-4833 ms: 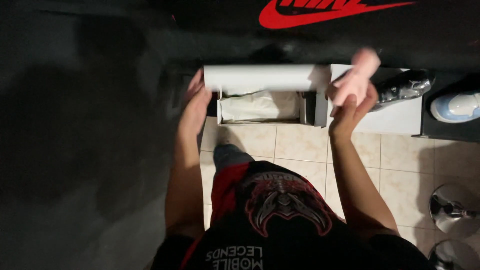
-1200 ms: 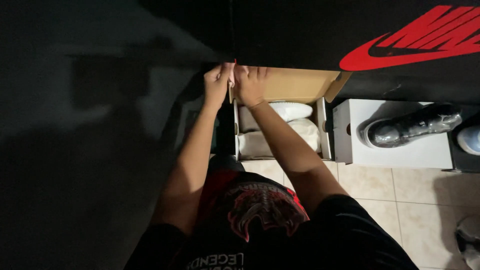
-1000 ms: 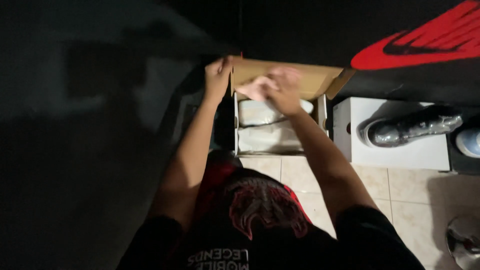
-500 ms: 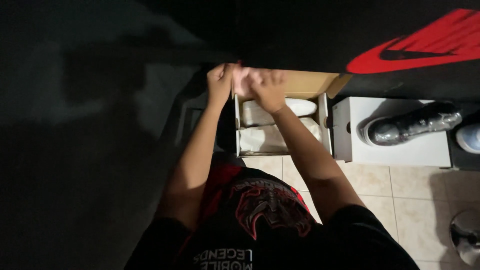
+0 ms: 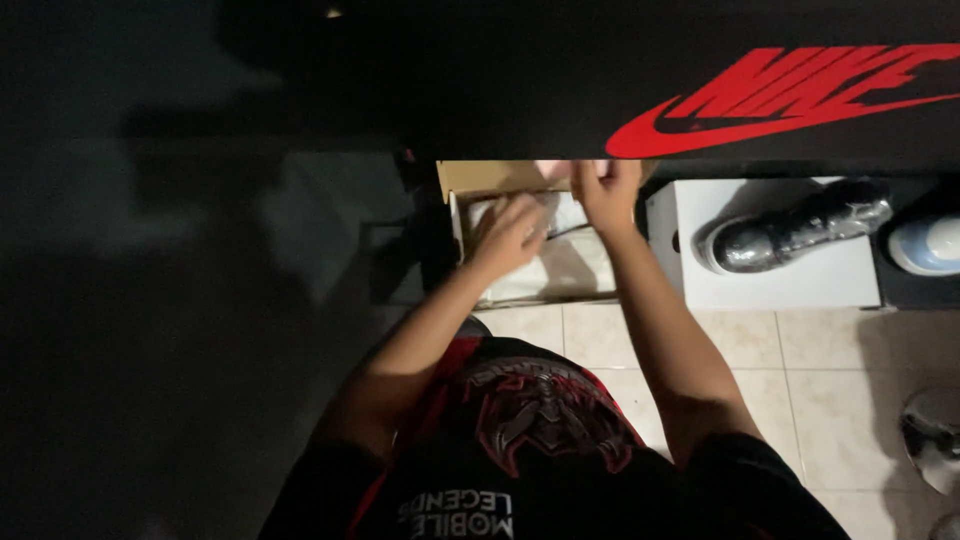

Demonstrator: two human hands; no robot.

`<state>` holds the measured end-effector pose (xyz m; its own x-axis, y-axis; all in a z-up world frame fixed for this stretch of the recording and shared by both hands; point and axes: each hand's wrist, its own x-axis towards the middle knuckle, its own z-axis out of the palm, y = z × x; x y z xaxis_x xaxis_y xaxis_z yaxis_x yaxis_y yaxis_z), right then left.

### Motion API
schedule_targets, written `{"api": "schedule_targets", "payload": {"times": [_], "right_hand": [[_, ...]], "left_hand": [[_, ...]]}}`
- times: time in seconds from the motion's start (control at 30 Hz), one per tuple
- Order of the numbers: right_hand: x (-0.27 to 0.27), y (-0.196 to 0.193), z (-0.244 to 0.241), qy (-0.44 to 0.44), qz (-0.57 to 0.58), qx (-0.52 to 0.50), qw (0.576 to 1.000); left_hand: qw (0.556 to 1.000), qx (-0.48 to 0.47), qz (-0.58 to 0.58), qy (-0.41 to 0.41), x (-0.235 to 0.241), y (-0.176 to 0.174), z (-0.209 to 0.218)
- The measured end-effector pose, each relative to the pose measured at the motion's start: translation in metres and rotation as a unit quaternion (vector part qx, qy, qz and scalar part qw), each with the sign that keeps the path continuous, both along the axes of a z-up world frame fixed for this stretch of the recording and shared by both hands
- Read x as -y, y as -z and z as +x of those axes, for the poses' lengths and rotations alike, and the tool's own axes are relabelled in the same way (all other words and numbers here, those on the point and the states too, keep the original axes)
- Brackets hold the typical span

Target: Cleaning shoes and shoe boxes with a pink cloth in a storage area.

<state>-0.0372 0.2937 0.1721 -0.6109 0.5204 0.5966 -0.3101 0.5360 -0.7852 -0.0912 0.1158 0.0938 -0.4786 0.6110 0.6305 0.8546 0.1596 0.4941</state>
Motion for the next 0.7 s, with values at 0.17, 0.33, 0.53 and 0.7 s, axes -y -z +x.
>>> {"api": "schedule_targets", "payload": {"times": [0.17,0.33,0.53,0.7], "right_hand": [[-0.023,-0.081,0.083,-0.212,-0.175,0.128,0.953],[-0.056,-0.100,0.107,-0.257,-0.268,0.143,0.917],[-0.132,-0.002,0.111,-0.174,-0.225,0.227,0.931],[-0.097,-0.051,0.109,-0.175,-0.121,0.200,0.956]], "left_hand": [[0.991,0.006,-0.060,-0.118,-0.051,0.056,-0.035],[0.968,-0.066,-0.174,-0.166,-0.053,0.081,-0.033],[0.914,0.084,-0.379,-0.118,-0.045,0.049,-0.032],[0.946,0.015,-0.288,-0.146,-0.025,0.042,-0.012]]}}
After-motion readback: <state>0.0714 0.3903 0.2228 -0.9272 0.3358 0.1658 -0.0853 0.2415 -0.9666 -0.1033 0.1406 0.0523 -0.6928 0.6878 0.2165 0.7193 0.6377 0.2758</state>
